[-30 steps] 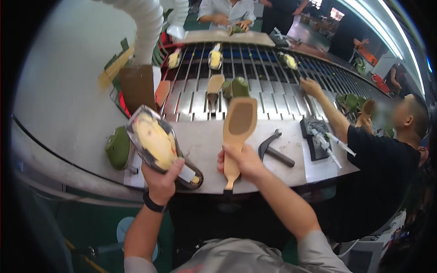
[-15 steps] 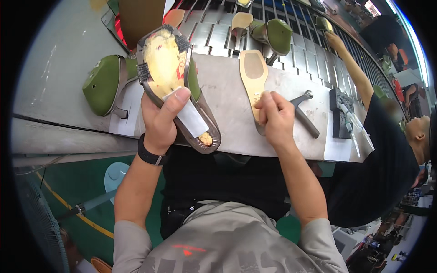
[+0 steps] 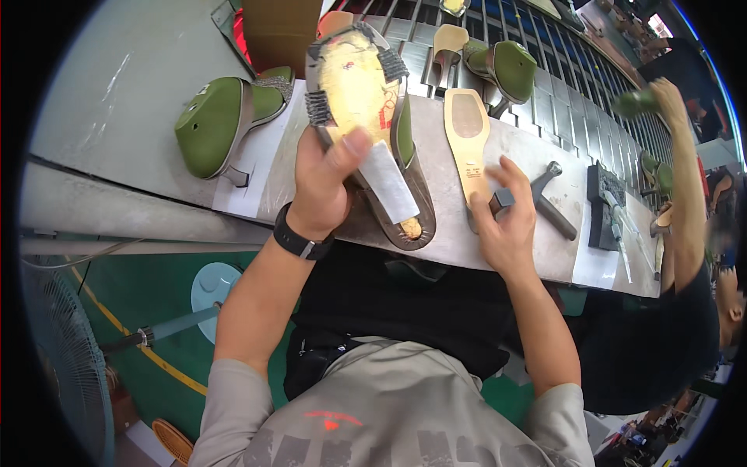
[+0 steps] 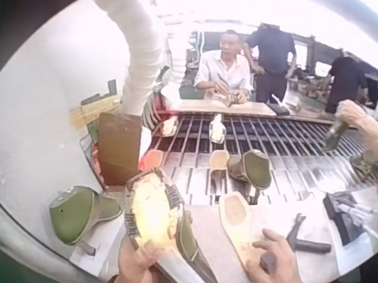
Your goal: The person attaches soles to shoe uppers on shoe lasts. The person takes shoe lasts and soles from a conveyor belt, presses each sole onto a shoe last by hand, hammers along the edges using a hammer, and places the assembled shoes back onto the conveyor belt.
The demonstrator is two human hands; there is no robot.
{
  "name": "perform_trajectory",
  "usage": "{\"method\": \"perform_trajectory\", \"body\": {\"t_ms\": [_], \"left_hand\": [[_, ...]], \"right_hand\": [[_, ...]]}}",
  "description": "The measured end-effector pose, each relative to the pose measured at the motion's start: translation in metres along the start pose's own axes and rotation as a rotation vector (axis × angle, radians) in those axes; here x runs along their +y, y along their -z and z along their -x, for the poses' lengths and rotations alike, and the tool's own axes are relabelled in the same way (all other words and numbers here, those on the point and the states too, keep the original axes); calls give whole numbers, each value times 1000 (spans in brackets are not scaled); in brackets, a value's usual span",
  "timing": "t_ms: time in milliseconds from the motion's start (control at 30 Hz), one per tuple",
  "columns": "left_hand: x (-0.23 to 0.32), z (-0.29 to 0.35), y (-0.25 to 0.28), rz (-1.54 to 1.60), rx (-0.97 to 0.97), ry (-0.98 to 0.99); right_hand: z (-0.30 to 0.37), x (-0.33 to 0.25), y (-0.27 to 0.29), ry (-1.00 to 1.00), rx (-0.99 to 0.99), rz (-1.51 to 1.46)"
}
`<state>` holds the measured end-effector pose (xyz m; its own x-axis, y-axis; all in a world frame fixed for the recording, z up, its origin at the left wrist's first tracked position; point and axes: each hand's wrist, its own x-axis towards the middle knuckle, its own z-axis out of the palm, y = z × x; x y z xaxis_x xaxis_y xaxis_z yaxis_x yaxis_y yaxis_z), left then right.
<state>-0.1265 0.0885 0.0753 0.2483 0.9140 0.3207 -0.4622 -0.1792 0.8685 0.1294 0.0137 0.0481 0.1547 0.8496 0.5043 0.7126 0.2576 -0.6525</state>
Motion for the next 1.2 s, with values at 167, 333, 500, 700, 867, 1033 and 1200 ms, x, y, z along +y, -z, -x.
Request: {"method": "perform_trajectory", "body": {"t_ms": [167,333,500,700,867,1033,1200], "left_hand": [[12,-3,-7,-2,82,24],[12,0,-12,41,107,17],[3,13,-36,-54,-12,2],[17,16,-57,287,-69,-15],[51,-7,-63,337,-40,150],[83,-16,-71,266,-176,157],[83,-2,-89,183,-287,130]], "right_hand": [[41,12,47,-228,-146,-333],[131,-11,111,-514,-225,-917],[159,-26,99,-832,-290,-1356],[143,-43,71,-811,-128,-1604],[121,2,59,-1030,-489,-1340],[105,-34,73,-650,-282,-1125],[86,-78,79,-419,-243,-1269]]}}
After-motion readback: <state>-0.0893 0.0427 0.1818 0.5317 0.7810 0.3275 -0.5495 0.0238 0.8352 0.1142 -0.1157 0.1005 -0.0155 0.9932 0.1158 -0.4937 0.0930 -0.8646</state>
